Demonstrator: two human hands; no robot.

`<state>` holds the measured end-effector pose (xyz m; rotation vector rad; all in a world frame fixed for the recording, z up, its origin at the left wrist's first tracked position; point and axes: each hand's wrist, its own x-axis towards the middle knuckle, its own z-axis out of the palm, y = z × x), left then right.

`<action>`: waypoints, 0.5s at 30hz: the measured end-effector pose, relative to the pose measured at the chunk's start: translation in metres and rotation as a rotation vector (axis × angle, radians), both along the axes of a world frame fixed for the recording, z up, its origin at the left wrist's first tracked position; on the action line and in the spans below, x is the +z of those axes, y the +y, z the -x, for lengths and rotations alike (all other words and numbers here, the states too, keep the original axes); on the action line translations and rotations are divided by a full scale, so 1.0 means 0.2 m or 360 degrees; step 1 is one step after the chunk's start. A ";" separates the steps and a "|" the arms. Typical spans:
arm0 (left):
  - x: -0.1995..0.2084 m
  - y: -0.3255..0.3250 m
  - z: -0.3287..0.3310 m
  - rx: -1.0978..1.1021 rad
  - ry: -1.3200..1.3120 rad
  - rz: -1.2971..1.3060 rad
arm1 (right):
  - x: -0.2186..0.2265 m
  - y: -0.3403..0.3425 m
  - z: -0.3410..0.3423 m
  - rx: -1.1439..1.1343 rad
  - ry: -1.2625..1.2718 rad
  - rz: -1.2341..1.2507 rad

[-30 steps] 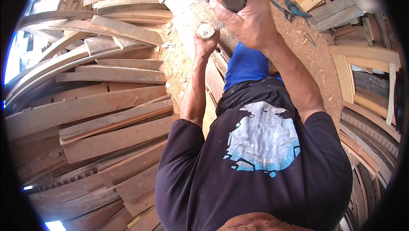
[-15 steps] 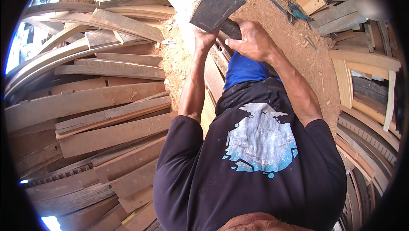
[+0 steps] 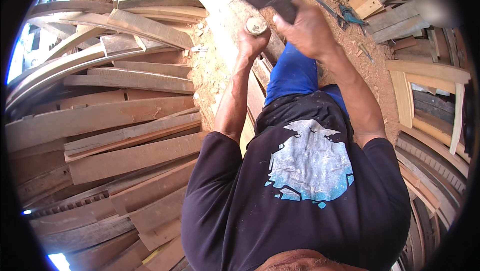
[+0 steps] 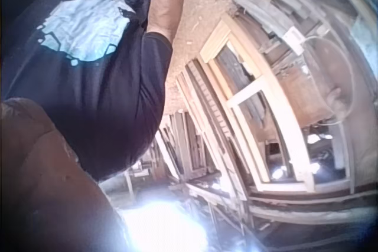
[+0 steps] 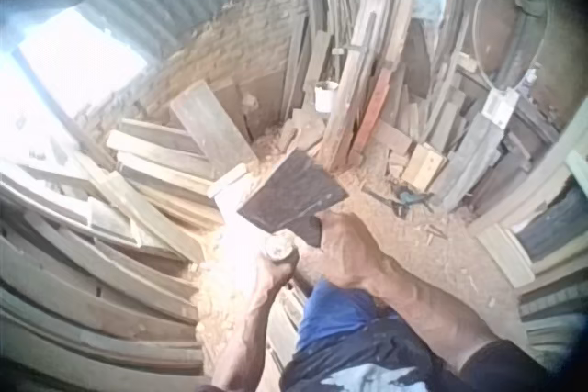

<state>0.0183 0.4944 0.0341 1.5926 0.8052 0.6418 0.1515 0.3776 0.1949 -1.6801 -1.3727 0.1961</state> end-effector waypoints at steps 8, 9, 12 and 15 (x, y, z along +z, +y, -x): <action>0.00 -0.11 0.13 0.0052 0.0116 -0.0087 | 0.02 -0.05 -0.07 0.0103 -0.0033 0.0684; -0.03 -0.12 0.15 0.0061 0.0085 -0.0096 | 0.07 -0.04 -0.05 0.0070 0.0004 0.0441; -0.03 -0.12 0.13 0.0086 -0.0020 -0.0084 | 0.20 0.03 0.02 0.0004 0.0144 -0.0068; -0.05 -0.12 0.13 0.0103 -0.0168 -0.0016 | 0.13 0.06 0.04 0.0151 0.0189 -0.0279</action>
